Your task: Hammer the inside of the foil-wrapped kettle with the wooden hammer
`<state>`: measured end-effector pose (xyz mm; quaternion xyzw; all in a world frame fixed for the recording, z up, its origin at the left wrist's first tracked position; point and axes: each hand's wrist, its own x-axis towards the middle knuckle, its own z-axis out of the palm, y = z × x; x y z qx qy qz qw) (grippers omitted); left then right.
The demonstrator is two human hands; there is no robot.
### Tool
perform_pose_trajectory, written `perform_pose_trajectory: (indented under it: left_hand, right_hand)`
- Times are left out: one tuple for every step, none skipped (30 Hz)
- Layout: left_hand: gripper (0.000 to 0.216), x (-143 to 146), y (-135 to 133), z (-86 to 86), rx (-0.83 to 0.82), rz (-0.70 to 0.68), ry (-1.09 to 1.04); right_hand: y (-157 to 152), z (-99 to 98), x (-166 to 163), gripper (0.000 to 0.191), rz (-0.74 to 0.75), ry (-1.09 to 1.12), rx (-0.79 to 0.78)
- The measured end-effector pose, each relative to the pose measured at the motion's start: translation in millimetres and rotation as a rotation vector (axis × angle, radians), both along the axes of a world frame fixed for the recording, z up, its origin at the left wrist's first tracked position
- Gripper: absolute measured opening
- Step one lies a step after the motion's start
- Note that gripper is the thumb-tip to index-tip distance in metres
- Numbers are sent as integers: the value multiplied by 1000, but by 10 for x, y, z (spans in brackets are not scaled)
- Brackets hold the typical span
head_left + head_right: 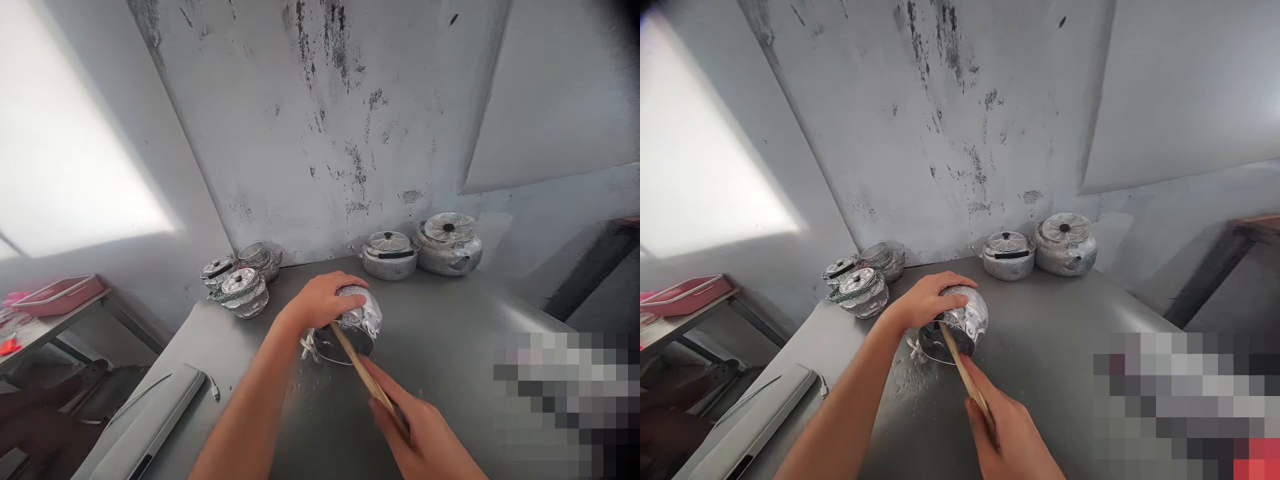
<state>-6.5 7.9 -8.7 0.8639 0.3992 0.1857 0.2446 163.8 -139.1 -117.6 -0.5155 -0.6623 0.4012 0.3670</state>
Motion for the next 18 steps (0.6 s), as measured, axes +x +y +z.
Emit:
perform_pose_trajectory:
  left_hand:
    - [39, 1, -1, 2, 1, -1, 3]
    - [39, 3, -2, 3, 5, -3, 7]
    - [39, 4, -4, 3, 10, -6, 10]
    - [39, 5, -6, 2, 18, -8, 13]
    - [40, 6, -7, 0, 26, -12, 17]
    - [40, 7, -8, -3, 33, -16, 22]
    - [40, 7, -8, -5, 39, -18, 27]
    - [40, 8, -8, -8, 44, -18, 31]
    - [40, 9, -8, -10, 48, -18, 35]
    - [41, 10, -7, -11, 49, -17, 38]
    - [41, 12, -7, -11, 49, -17, 39]
    - [41, 14, -7, -10, 48, -16, 37]
    - [41, 16, -7, -10, 47, -15, 34]
    - [41, 17, -7, -9, 44, -14, 30]
    - [41, 17, -7, -8, 41, -9, 24]
    - [40, 16, -5, -9, 37, -3, 20]
    - [40, 13, -2, -10, 32, 4, 16]
    - [40, 7, 3, -13, 28, 12, 13]
  right_hand:
    - [8, 5, 6, 56, 7, 5, -11]
    - [13, 18, 9, 56, 17, 15, -29]
    - [15, 37, 6, 55, 14, 29, -55]
    - [11, 61, -1, 53, 3, 46, -89]
    - [2, 89, -12, 53, -11, 67, -129]
    - [-11, 117, -26, 53, -24, 90, -174]
    - [-28, 144, -40, 53, -33, 114, -220]
    - [-45, 168, -52, 54, -37, 139, -262]
    - [-61, 188, -62, 55, -40, 161, -297]
    - [-73, 202, -69, 55, -39, 185, -323]
    - [-78, 209, -72, 55, -41, 205, -343]
    - [-76, 208, -72, 56, -41, 222, -360]
    - [-68, 201, -69, 56, -37, 236, -374]
    - [-54, 186, -64, 57, -29, 247, -387]
    - [-37, 166, -58, 58, -14, 255, -401]
    - [-19, 145, -51, 60, 2, 260, -414]
    - [-4, 124, -45, 61, 16, 263, -425]
    - [8, 110, -40, 62, 23, 266, -434]
